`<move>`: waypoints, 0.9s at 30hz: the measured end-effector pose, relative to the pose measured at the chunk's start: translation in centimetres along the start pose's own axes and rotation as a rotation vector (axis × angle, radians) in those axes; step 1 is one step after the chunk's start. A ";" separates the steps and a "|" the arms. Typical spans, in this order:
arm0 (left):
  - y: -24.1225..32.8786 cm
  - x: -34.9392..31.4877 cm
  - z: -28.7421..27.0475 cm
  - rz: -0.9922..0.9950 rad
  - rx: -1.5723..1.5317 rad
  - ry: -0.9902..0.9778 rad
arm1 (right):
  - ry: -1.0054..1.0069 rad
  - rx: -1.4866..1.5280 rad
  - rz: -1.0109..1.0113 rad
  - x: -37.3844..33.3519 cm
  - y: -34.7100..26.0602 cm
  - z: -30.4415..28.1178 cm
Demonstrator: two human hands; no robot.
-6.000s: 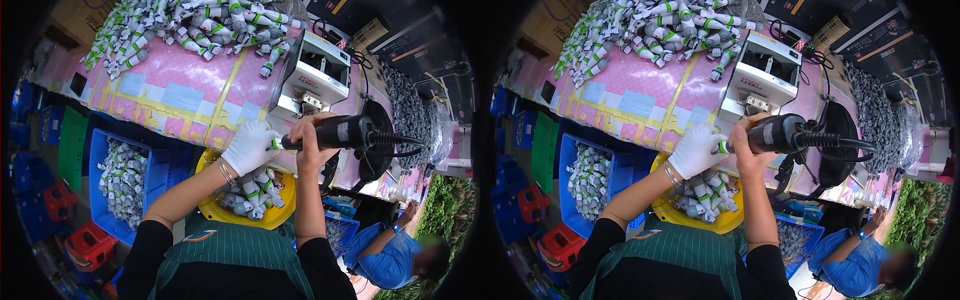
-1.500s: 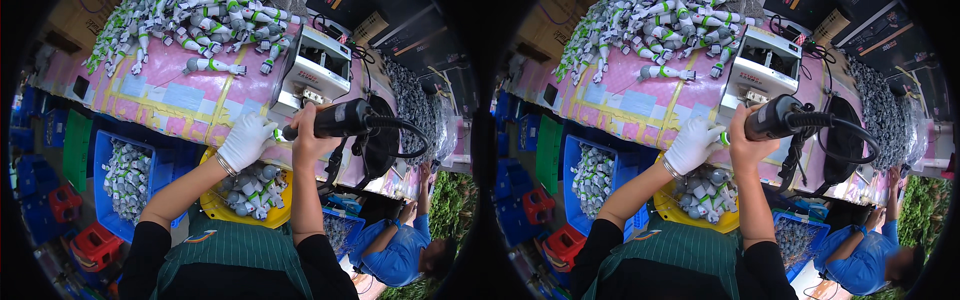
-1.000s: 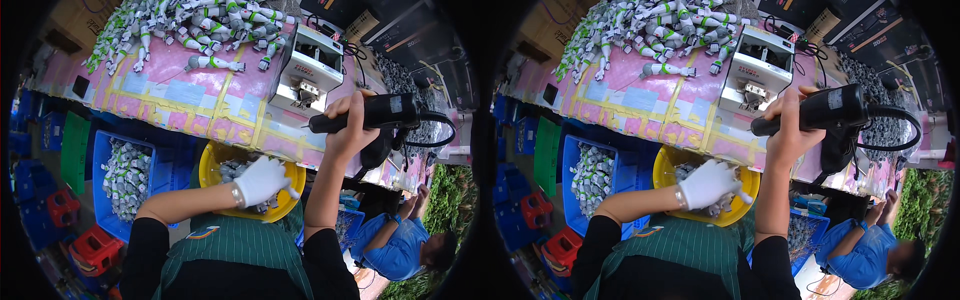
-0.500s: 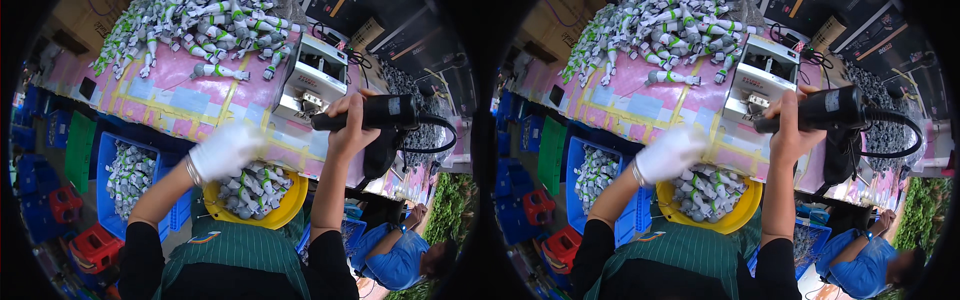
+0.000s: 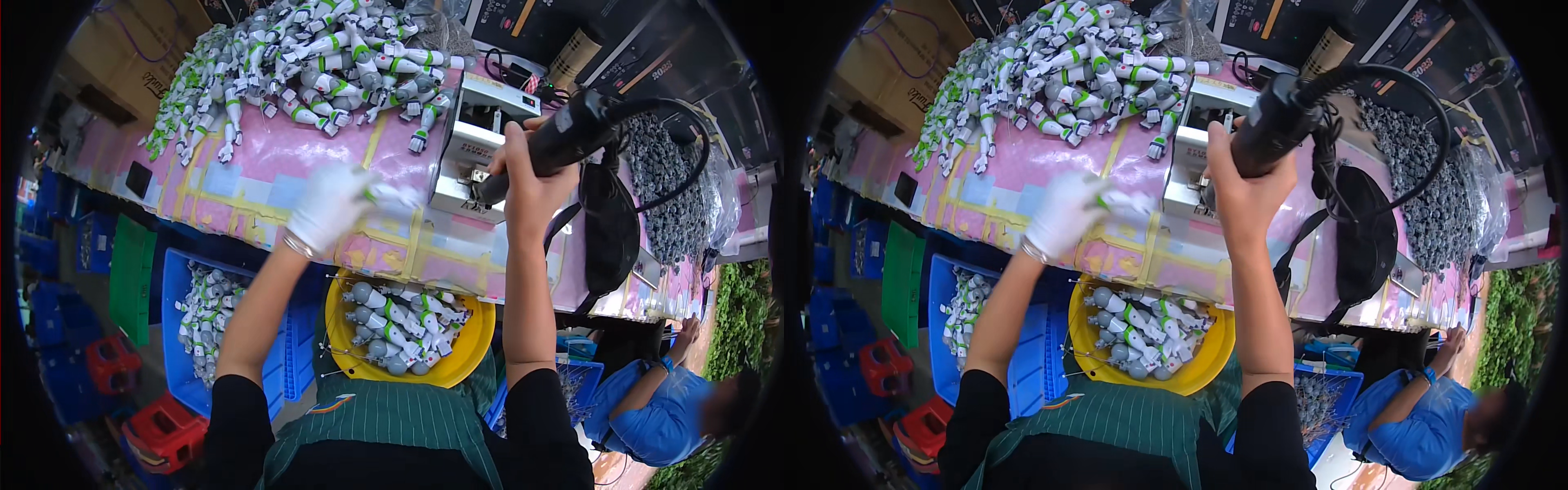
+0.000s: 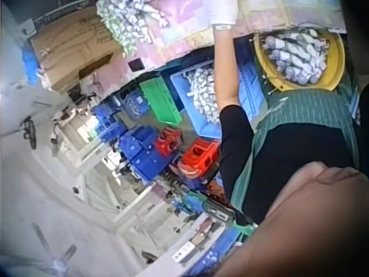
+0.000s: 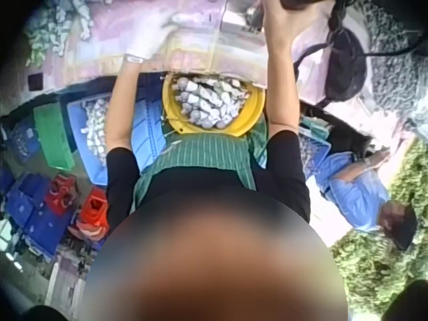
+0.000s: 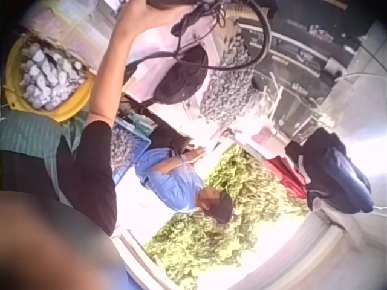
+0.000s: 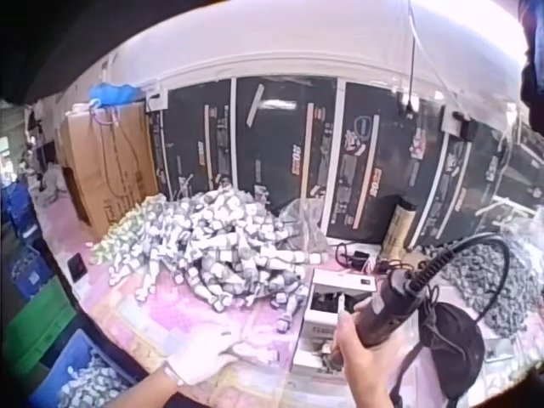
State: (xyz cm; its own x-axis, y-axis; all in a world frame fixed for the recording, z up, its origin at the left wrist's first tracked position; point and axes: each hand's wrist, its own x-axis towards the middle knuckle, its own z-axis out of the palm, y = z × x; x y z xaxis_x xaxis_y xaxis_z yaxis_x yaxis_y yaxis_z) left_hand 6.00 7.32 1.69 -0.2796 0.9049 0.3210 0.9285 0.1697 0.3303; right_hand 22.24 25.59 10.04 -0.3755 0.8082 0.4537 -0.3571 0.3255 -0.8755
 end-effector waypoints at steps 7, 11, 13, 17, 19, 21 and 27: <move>9.9 -1.5 5.2 0.011 -0.270 -0.016 | -0.031 0.074 0.114 -3.1 -0.3 -1.3; 10.1 -1.3 6.9 -0.062 -0.283 -0.083 | -0.016 0.089 0.155 -4.7 0.2 -2.0; 10.1 -1.4 7.2 -0.030 -0.281 0.002 | -0.023 0.097 0.162 -5.1 0.3 -2.1; 10.2 -1.2 7.3 -0.021 -0.276 -0.005 | -0.045 0.111 0.147 -5.5 0.8 -2.1; 10.2 -1.2 7.3 -0.002 -0.300 0.042 | -0.061 0.090 0.112 -5.7 1.1 -2.2; 10.2 -1.2 7.1 -0.012 -0.297 0.017 | -0.069 0.070 0.118 -6.1 1.5 -2.2; 10.1 -0.6 7.2 -0.005 -0.277 0.000 | -0.103 0.114 -0.003 -7.5 2.7 -2.5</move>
State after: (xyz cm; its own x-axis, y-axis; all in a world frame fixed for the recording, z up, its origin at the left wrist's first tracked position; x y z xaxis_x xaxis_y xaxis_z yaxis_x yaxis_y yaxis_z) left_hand 17.29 11.30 -1.52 -0.2843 0.9041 0.3189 0.8248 0.0610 0.5622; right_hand 26.26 21.65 3.84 -0.4581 0.7509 0.4758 -0.4512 0.2648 -0.8523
